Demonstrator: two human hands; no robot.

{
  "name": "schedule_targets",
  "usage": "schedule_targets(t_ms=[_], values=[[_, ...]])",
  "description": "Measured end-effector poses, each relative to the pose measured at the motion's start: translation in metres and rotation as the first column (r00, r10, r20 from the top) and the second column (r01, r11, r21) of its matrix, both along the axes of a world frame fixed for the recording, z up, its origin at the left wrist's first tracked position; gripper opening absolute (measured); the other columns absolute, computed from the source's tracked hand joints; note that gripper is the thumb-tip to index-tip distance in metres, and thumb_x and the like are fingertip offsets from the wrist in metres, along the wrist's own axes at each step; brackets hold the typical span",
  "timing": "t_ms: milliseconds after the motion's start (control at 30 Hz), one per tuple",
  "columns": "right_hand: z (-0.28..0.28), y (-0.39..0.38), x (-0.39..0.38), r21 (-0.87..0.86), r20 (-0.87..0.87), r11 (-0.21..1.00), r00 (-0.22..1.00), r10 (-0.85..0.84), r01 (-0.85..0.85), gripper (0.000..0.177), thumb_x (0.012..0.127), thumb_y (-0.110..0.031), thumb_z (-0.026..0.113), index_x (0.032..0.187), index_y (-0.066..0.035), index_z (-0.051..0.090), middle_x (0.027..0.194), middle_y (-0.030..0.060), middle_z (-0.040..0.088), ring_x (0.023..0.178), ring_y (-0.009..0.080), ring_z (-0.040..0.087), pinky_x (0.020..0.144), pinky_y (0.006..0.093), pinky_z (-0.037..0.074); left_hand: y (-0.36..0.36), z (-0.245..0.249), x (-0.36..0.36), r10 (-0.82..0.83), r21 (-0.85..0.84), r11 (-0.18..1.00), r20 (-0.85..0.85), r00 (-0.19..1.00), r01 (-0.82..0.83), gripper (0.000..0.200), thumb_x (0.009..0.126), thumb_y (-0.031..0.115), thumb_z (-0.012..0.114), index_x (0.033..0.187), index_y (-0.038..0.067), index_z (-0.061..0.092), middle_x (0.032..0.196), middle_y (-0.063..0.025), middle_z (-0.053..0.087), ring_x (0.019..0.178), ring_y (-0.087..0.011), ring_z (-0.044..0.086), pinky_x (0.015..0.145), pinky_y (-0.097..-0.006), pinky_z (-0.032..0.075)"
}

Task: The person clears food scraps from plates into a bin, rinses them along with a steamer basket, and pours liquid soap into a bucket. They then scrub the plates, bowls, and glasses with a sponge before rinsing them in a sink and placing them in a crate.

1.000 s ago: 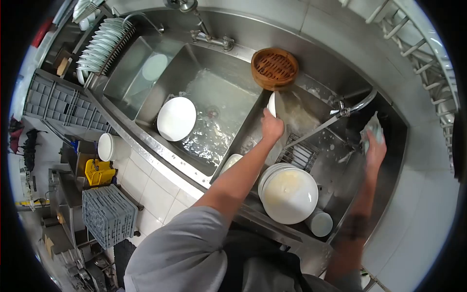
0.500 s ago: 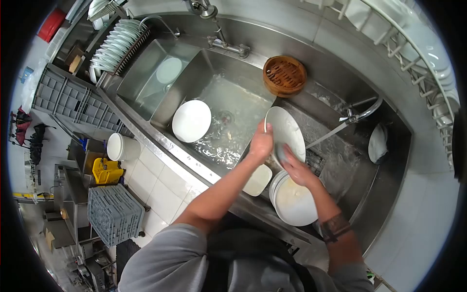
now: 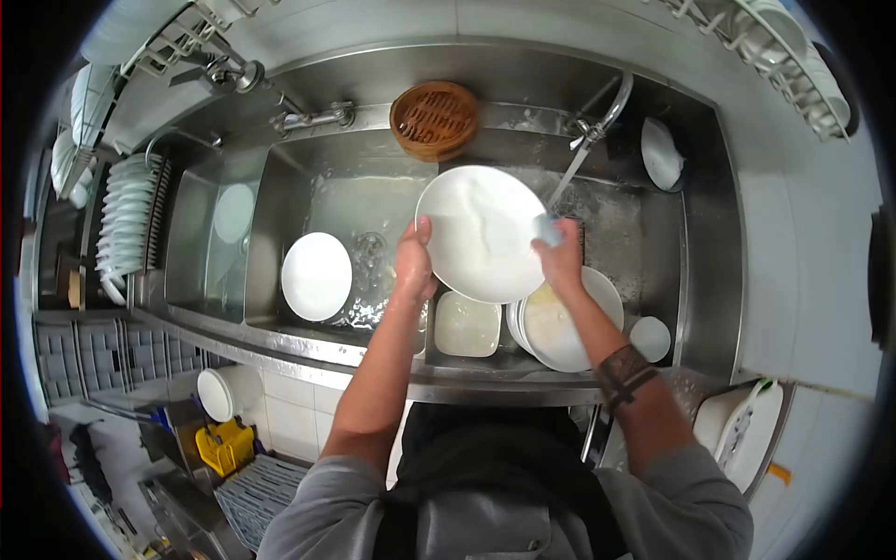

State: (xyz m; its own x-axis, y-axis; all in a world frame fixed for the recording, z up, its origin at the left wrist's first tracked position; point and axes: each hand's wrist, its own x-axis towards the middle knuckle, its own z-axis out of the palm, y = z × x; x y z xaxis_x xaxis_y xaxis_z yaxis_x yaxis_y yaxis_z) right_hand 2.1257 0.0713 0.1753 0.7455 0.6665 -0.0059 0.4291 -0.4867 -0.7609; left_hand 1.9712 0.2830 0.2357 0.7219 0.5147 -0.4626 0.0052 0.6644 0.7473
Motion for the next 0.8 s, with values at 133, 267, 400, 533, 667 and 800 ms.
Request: schedule_targets(t_ms=[133, 267, 400, 533, 667, 800], values=[[0.012, 0.02, -0.05, 0.098, -0.989, 0.559, 0.145, -0.039, 0.823, 0.054, 0.084, 0.001, 0.077, 0.134, -0.001, 0.055, 0.138, 0.0172, 0.059, 0.126, 0.035, 0.058, 0.107, 0.0512, 0.047, -0.068, -0.072, 0.006, 0.349, 0.048, 0.934, 0.101, 0.932, -0.355, 0.049, 0.112, 0.024, 0.045, 0.153, -0.002, 0.04, 0.141, -0.0223, 0.059, 0.12, -0.0359, 0.065, 0.104, -0.0487, 0.054], [0.041, -0.005, -0.041, 0.109, -0.979, 0.845, 0.206, -0.001, 0.523, 0.057, 0.083, 0.003, 0.076, 0.136, 0.003, 0.056, 0.133, 0.0156, 0.063, 0.118, 0.0303, 0.064, 0.099, 0.0452, 0.054, -0.012, -0.021, -0.025, 0.061, -0.368, 0.93, 0.177, 0.982, 0.008, 0.051, 0.11, 0.025, 0.048, 0.151, -0.004, 0.039, 0.137, -0.0285, 0.06, 0.115, -0.0403, 0.068, 0.099, -0.0563, 0.057], [0.034, 0.032, -0.068, 0.183, -0.966, 0.505, 0.249, -0.067, 0.844, 0.057, 0.08, 0.006, 0.074, 0.135, 0.004, 0.058, 0.128, 0.0146, 0.066, 0.115, 0.0279, 0.066, 0.097, 0.0407, 0.055, -0.06, -0.06, 0.018, 0.117, -0.063, 0.991, -0.056, 0.991, -0.121, 0.052, 0.105, 0.018, 0.062, 0.148, -0.004, 0.044, 0.13, -0.0215, 0.064, 0.117, -0.0352, 0.067, 0.096, -0.0523, 0.059], [0.04, -0.023, -0.058, 0.242, -0.797, 0.809, 0.586, -0.148, 0.535, 0.059, 0.079, 0.004, 0.074, 0.136, 0.003, 0.058, 0.122, 0.0139, 0.069, 0.109, 0.0294, 0.07, 0.095, 0.0381, 0.056, -0.021, -0.05, -0.006, 0.128, -0.087, 0.989, 0.088, 0.988, -0.12, 0.052, 0.102, 0.013, 0.066, 0.148, -0.005, 0.046, 0.128, -0.0183, 0.066, 0.112, -0.0292, 0.069, 0.096, -0.0458, 0.059], [0.122, -0.03, -0.012, 0.455, -0.838, 0.702, 0.53, 0.13, 0.548, 0.049, 0.093, -0.01, 0.073, 0.138, 0.003, 0.057, 0.124, 0.0131, 0.069, 0.11, 0.0261, 0.069, 0.1, 0.0371, 0.055, 0.012, -0.055, 0.02, -0.109, 0.239, 0.965, -0.025, 0.994, 0.112, 0.048, 0.101, 0.016, 0.069, 0.141, -0.005, 0.054, 0.117, -0.0176, 0.072, 0.102, -0.0269, 0.073, 0.089, -0.0422, 0.06], [0.147, 0.018, 0.0, 0.386, -0.909, 0.761, 0.356, 0.216, 0.521, 0.053, 0.107, -0.036, 0.056, 0.147, -0.002, 0.051, 0.138, 0.0151, 0.064, 0.123, 0.0277, 0.065, 0.105, 0.0424, 0.054, -0.049, -0.058, 0.046, -0.315, 0.188, 0.92, -0.164, 0.935, 0.343, 0.036, 0.102, 0.022, 0.069, 0.126, -0.004, 0.066, 0.114, -0.019, 0.073, 0.093, -0.0264, 0.074, 0.082, -0.0405, 0.06]])
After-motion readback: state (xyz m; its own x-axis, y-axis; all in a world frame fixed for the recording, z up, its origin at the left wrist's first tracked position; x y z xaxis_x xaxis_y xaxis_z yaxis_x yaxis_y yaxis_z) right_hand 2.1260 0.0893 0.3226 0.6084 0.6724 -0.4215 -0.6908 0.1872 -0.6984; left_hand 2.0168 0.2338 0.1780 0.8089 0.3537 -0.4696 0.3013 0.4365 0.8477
